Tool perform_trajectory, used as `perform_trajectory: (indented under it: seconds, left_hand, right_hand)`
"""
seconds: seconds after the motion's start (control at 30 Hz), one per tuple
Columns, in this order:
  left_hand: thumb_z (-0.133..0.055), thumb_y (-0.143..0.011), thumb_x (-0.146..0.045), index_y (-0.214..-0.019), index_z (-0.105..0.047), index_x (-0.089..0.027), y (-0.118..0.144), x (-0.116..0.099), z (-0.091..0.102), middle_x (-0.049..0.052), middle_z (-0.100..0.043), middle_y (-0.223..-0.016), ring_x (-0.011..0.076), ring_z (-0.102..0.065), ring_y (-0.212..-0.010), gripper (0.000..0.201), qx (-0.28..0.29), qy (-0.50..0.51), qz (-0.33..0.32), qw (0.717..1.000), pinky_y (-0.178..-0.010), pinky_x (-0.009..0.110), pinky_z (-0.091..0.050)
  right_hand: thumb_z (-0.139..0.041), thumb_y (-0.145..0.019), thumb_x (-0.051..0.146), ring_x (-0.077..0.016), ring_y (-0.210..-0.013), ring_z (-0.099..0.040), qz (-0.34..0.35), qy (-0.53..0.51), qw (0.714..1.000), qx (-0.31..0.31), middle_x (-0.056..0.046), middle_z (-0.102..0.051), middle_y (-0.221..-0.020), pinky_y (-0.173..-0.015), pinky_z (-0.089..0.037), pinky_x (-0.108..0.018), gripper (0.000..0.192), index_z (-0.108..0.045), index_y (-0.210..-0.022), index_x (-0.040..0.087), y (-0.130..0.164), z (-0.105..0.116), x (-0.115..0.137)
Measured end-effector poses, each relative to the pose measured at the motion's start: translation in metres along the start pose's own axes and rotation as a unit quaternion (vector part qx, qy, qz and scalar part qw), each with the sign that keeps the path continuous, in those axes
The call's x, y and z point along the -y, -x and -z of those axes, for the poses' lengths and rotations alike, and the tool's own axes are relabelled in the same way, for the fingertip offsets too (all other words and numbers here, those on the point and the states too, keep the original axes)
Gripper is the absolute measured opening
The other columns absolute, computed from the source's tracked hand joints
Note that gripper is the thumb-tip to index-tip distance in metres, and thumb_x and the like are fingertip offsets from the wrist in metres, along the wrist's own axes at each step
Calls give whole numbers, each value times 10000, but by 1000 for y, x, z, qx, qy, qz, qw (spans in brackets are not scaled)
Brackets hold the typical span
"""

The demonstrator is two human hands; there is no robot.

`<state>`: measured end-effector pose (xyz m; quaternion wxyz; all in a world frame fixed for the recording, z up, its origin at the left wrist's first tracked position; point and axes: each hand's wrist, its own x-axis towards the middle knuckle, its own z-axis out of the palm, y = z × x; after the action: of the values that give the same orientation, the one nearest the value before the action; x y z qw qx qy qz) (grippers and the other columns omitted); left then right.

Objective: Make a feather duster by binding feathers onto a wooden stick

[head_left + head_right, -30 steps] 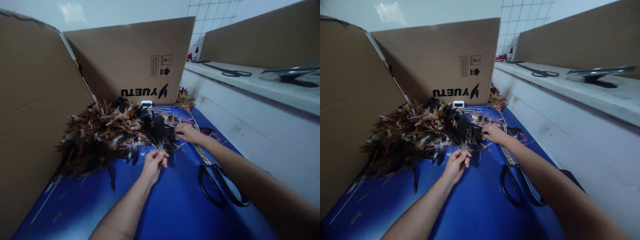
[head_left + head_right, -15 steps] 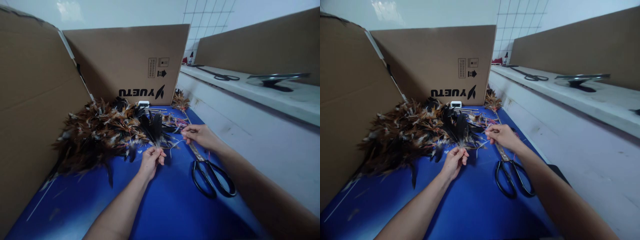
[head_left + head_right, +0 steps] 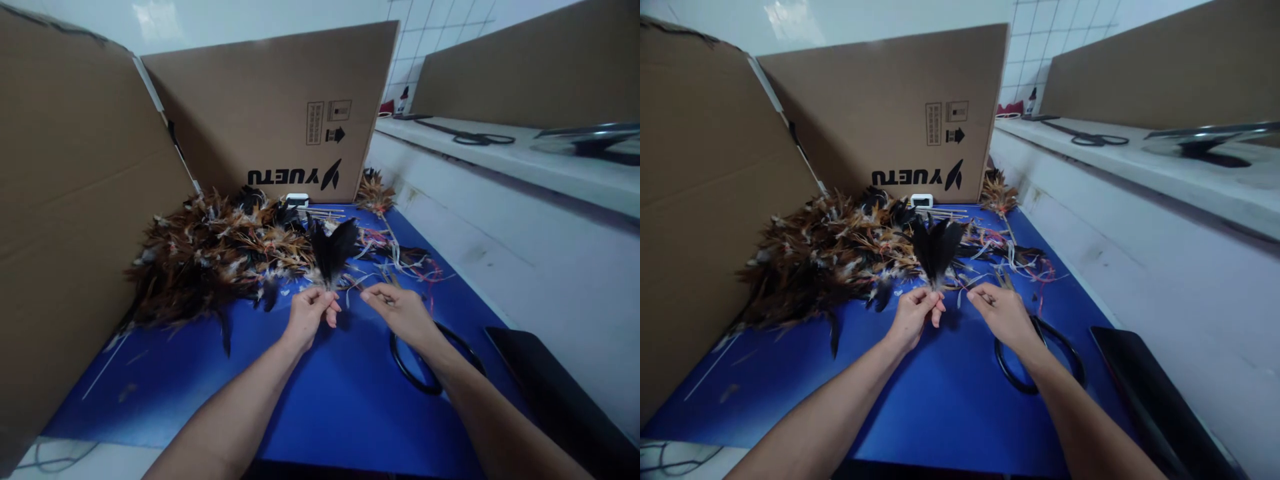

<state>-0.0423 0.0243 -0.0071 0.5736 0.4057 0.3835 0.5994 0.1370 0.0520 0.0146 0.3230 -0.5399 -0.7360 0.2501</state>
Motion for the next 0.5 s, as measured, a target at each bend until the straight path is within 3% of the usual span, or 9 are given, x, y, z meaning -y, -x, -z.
perform_trajectory:
  seconds: [0.2,0.5]
  left_hand:
    - [-612,-784,-351,-663,-623,-113,1,-1,0,-18,-548,-474,59,-454,-364,268,-15,-43,-24,999,-456,208,-401]
    - [-596,-792,-385,-637,-631,-121,6,-3,-1,-15,-538,-437,74,-471,-386,309,2,-120,-37,992,-470,206,-379]
  right_hand:
    - [-476,-833,386,-96,-412,-390,67,87,994,-6,56,-424,-438,-470,-287,-229,265,-660,-763,210,6,0,5]
    - [-449,-853,285,-106,-442,-461,147,113,983,3,23,-547,-518,-489,-305,-236,239,-659,-769,207,12,-2,13]
